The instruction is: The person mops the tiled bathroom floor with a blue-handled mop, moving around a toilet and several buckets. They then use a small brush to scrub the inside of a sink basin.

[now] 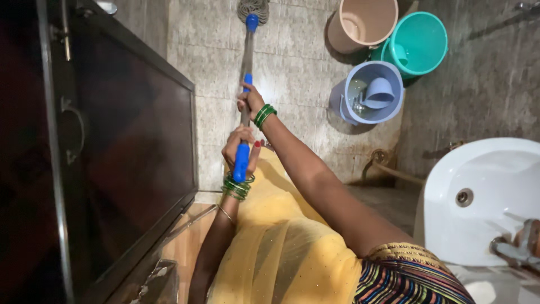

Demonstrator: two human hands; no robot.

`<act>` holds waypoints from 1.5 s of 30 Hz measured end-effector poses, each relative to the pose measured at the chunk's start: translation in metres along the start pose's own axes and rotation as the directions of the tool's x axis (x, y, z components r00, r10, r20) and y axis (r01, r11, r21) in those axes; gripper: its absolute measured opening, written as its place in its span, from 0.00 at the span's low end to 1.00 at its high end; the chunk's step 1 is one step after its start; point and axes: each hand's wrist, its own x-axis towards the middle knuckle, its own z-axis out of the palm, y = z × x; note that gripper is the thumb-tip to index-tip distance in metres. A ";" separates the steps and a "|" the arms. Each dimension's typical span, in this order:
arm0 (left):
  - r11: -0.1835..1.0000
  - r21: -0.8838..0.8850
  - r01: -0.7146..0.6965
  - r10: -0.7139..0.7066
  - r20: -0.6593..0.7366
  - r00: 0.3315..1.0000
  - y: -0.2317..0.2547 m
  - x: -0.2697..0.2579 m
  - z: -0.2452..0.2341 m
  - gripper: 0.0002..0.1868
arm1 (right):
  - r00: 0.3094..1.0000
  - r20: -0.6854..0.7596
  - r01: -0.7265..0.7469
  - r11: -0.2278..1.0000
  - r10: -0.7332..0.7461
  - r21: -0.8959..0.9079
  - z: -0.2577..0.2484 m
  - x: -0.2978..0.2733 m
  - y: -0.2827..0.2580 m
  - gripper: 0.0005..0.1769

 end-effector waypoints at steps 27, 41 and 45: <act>0.829 -0.491 -0.267 0.372 0.128 0.919 0.237 -0.054 -0.157 0.11 | 0.979 0.188 -0.143 0.934 0.084 0.327 0.123 -0.304 0.069 0.04; 0.997 0.074 0.008 -0.011 0.040 0.999 0.049 -0.034 -0.040 0.04 | 0.987 -0.137 -0.088 0.996 0.090 0.022 0.029 -0.125 0.059 0.33; 0.984 0.066 0.165 -0.168 0.037 0.985 0.017 0.001 -0.013 0.06 | 1.000 0.016 -0.016 0.996 0.018 -0.086 0.001 -0.058 0.036 0.26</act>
